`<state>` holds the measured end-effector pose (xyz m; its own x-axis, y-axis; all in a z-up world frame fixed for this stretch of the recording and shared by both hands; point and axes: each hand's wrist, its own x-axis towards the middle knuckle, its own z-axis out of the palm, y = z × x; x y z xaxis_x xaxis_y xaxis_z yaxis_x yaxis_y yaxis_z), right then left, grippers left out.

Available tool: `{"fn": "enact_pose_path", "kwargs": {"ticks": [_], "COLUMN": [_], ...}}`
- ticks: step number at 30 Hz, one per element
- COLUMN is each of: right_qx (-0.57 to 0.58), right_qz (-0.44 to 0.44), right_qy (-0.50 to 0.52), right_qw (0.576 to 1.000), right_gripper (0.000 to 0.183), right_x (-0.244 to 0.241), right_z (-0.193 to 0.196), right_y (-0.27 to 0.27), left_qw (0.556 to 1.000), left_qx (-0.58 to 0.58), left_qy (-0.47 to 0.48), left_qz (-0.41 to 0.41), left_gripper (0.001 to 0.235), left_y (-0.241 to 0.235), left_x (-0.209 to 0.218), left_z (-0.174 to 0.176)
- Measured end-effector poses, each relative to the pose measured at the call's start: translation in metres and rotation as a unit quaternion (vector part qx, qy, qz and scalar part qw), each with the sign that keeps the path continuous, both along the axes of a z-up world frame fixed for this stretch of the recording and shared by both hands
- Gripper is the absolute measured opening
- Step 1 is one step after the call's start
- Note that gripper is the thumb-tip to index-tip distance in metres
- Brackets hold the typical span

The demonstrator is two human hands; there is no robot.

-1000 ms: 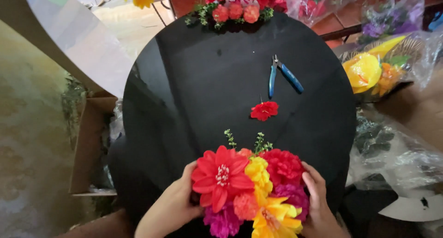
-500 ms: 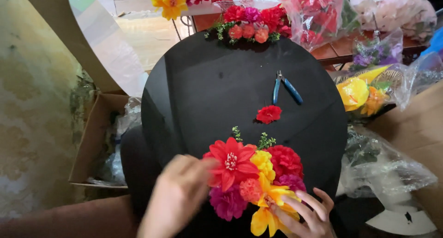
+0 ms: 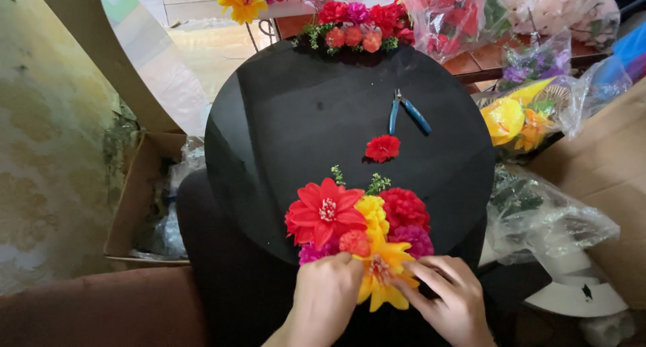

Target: Arranging various artificial flowers into a decorative bouquet or display on a table.

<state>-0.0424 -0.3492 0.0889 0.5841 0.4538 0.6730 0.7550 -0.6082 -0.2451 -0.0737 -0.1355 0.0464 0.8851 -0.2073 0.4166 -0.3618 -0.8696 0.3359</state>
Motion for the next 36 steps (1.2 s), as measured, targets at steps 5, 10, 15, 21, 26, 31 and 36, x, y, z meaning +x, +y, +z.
{"fn": "enact_pose_path", "kwargs": {"ticks": [5,10,15,21,26,31,36], "right_qx": [0.008,0.142,0.133,-0.010,-0.028,-0.075,0.046], "right_qz": [-0.012,-0.100,-0.166,-0.251,-0.162,-0.242,-0.221], "right_qy": [0.158,0.600,0.645,0.304,0.141,0.190,0.202], "right_qw": [0.987,0.781,0.734,0.919,0.976,0.949,0.953], "right_gripper": [0.018,0.035,0.040,0.036,0.031,0.043,0.031], "right_x": [-0.007,-0.010,-0.019,-0.015,0.002,-0.003,-0.013], "right_z": [-0.017,-0.037,-0.018,0.007,-0.024,-0.033,-0.031], "right_y": [-0.012,-0.011,0.000,-0.005,0.005,0.009,0.019], "left_qw": [0.999,0.995,0.997,0.995,0.986,0.995,0.991], "left_qx": [-0.002,-0.067,-0.035,-0.023,-0.115,-0.010,-0.002], "left_qy": [-0.012,0.008,0.026,0.017,-0.106,-0.068,-0.089], "left_qz": [0.042,0.071,0.063,0.094,0.051,0.079,0.096], "left_gripper": [0.016,0.029,0.029,0.034,0.026,0.043,0.043], "left_y": [0.005,0.004,-0.005,-0.008,-0.008,-0.010,-0.014], "left_x": [0.004,-0.005,-0.012,-0.009,-0.003,0.005,0.007], "left_z": [0.005,0.021,0.018,0.027,0.058,0.026,0.020]}}
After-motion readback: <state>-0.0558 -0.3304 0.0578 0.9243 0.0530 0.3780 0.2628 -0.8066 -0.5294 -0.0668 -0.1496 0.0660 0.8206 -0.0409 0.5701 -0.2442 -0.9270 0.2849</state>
